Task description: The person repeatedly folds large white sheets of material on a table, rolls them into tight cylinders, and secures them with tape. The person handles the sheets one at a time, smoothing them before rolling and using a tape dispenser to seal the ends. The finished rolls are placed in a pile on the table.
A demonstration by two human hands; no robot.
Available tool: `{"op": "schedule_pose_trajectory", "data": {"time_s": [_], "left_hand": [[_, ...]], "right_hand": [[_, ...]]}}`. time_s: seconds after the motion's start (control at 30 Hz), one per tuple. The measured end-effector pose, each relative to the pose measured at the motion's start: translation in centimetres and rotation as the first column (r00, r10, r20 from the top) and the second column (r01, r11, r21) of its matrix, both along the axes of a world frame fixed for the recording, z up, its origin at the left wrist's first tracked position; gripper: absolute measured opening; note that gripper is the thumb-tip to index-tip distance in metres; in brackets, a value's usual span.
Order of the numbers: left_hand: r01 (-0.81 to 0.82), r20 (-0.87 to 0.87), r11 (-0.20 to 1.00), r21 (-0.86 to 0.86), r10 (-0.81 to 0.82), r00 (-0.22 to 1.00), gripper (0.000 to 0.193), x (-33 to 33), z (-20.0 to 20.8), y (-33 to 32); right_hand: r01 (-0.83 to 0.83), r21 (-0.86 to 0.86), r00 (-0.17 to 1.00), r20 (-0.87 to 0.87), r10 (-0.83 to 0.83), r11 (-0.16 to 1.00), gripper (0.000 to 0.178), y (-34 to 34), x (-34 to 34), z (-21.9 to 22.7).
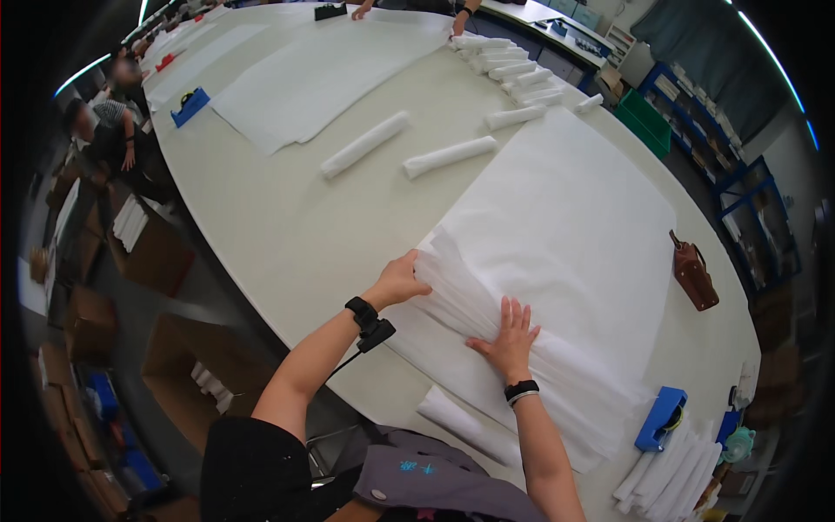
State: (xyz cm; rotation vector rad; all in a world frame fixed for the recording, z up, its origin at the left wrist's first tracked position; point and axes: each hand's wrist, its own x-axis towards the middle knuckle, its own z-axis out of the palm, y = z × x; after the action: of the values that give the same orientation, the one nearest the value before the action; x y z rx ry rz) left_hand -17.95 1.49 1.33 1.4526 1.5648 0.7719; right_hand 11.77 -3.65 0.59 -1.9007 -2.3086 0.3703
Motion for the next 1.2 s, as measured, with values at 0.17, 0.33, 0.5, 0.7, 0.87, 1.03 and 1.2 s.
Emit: {"op": "schedule_pose_trajectory", "data": {"time_s": [0.17,0.33,0.5,0.7,0.87,1.03,1.2], "left_hand": [[-0.198,0.29,0.963,-0.185,0.246,0.925,0.046,-3.5,-1.4,-0.7],[-0.022,0.152,0.999,-0.031,0.026,0.988,0.069,-2.5,-1.0,-1.7],[0.056,0.37,0.99,-0.131,-0.004,0.929,0.074,-2.6,1.0,-2.0],[-0.27,0.307,0.963,-0.016,0.261,0.915,0.073,-4.9,1.2,1.3],[-0.021,0.01,0.999,-0.035,0.021,1.0,0.08,1.5,2.4,5.5],[-0.296,0.284,0.932,-0.21,0.347,0.894,0.07,-1.8,3.0,6.3],[-0.101,0.144,0.986,-0.129,0.119,0.982,0.078,-0.2,1.0,3.7]], "right_hand": [[-0.025,0.0,1.0,-0.017,0.025,1.0,0.128,0.2,-0.4,0.1],[-0.008,-0.001,1.0,-0.019,0.008,1.0,0.126,0.2,-0.4,0.4],[-0.014,0.026,1.0,-0.018,0.014,1.0,0.127,0.2,-0.2,-0.2],[-0.01,0.019,1.0,-0.021,0.01,1.0,0.128,0.4,0.0,-0.2],[-0.025,0.026,0.999,-0.025,0.025,0.999,0.126,0.3,-0.2,-0.1],[-0.015,0.034,1.0,-0.024,0.016,0.999,0.125,0.1,-0.1,-0.5],[-0.011,0.025,1.0,-0.016,0.012,1.0,0.126,0.1,-0.2,-0.4]]}}
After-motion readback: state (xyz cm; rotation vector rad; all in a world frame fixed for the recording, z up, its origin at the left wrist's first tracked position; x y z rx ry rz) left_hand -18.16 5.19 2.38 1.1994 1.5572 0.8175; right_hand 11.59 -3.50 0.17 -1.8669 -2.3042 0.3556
